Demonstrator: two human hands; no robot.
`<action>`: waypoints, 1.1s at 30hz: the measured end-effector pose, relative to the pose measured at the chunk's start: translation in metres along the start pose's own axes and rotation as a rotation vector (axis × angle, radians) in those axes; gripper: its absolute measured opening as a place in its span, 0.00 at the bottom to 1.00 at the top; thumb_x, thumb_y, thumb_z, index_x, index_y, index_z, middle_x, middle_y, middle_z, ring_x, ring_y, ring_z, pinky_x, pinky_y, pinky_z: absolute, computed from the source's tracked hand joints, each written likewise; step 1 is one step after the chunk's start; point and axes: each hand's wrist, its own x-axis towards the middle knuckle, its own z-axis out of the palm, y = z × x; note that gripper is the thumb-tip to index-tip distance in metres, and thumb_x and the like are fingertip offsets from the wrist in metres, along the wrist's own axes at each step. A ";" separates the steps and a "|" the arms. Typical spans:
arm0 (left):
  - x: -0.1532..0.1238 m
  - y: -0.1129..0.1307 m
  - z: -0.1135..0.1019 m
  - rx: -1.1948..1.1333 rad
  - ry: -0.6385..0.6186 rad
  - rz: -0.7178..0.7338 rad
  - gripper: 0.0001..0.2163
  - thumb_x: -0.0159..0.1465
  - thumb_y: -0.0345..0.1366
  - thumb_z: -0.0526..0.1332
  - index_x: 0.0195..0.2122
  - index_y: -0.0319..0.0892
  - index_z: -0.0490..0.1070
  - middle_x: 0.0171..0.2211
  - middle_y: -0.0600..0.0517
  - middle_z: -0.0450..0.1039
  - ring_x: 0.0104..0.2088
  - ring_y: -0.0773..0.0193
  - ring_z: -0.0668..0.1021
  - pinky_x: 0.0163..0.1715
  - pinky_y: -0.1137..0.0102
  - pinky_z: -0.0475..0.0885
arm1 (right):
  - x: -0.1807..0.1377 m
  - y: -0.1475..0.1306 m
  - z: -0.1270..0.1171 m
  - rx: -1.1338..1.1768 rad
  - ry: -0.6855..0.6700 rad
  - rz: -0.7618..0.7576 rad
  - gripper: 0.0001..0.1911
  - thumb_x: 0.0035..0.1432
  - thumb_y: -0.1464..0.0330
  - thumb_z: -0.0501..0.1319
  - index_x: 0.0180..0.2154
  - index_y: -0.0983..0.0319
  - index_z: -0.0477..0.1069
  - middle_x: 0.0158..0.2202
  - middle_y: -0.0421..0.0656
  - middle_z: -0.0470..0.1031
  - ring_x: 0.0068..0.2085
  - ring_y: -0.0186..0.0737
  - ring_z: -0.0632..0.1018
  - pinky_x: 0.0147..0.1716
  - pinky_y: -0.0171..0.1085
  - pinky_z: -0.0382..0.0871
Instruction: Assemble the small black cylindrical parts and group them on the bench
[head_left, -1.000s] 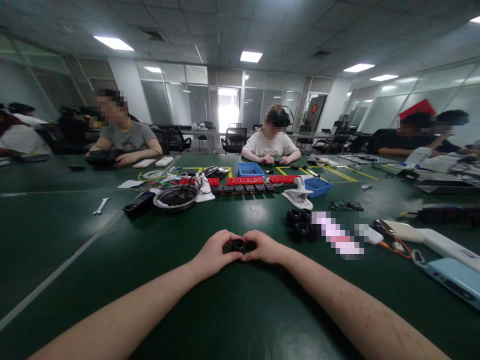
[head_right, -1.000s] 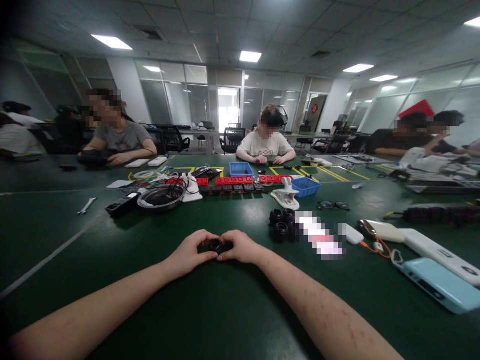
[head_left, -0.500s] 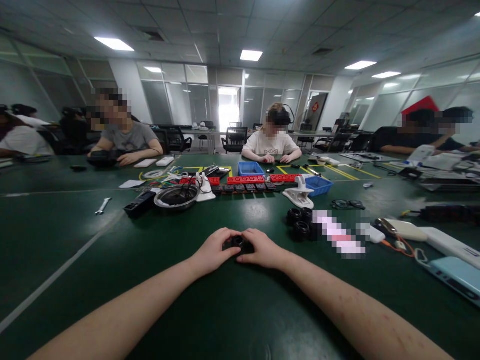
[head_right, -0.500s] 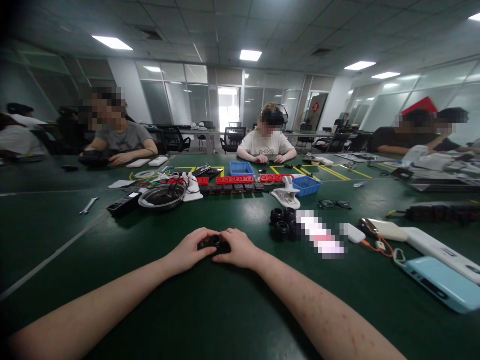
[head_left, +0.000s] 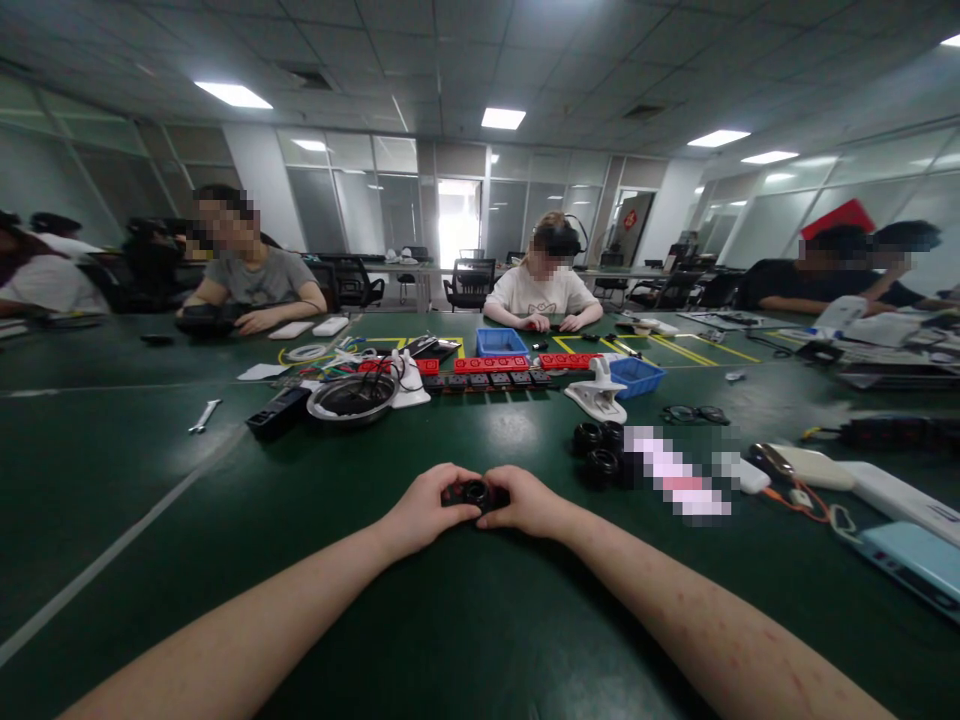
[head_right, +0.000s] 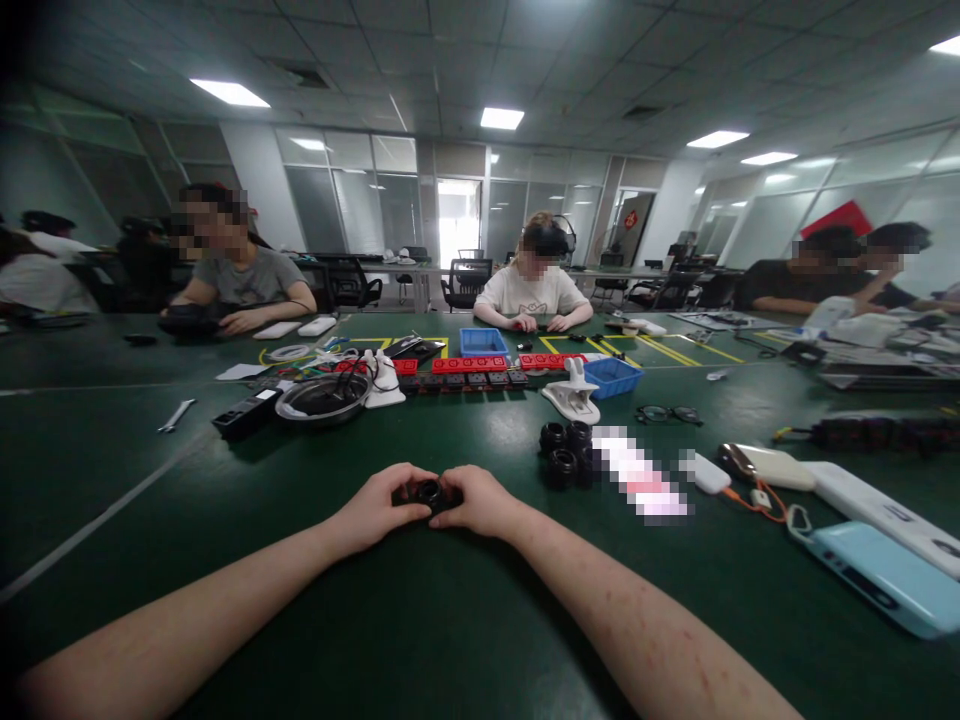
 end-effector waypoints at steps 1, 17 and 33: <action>0.000 0.001 0.002 0.013 0.031 -0.018 0.12 0.51 0.34 0.63 0.37 0.43 0.70 0.33 0.53 0.68 0.33 0.62 0.71 0.31 0.71 0.66 | -0.001 -0.004 0.002 -0.032 0.022 0.033 0.16 0.40 0.60 0.66 0.26 0.63 0.66 0.25 0.36 0.66 0.27 0.33 0.68 0.24 0.30 0.56; -0.005 0.004 -0.003 0.047 0.023 0.115 0.12 0.54 0.33 0.62 0.40 0.44 0.68 0.37 0.52 0.67 0.39 0.62 0.70 0.32 0.73 0.67 | -0.002 0.005 -0.009 0.188 -0.103 -0.137 0.15 0.47 0.67 0.63 0.39 0.63 0.69 0.34 0.41 0.70 0.36 0.39 0.69 0.35 0.35 0.61; -0.006 0.005 0.011 0.102 0.193 -0.035 0.11 0.51 0.33 0.64 0.36 0.41 0.67 0.33 0.51 0.66 0.37 0.58 0.69 0.37 0.65 0.65 | 0.000 -0.019 0.012 -0.315 0.108 0.129 0.14 0.49 0.57 0.59 0.26 0.63 0.64 0.26 0.43 0.69 0.28 0.40 0.69 0.27 0.36 0.56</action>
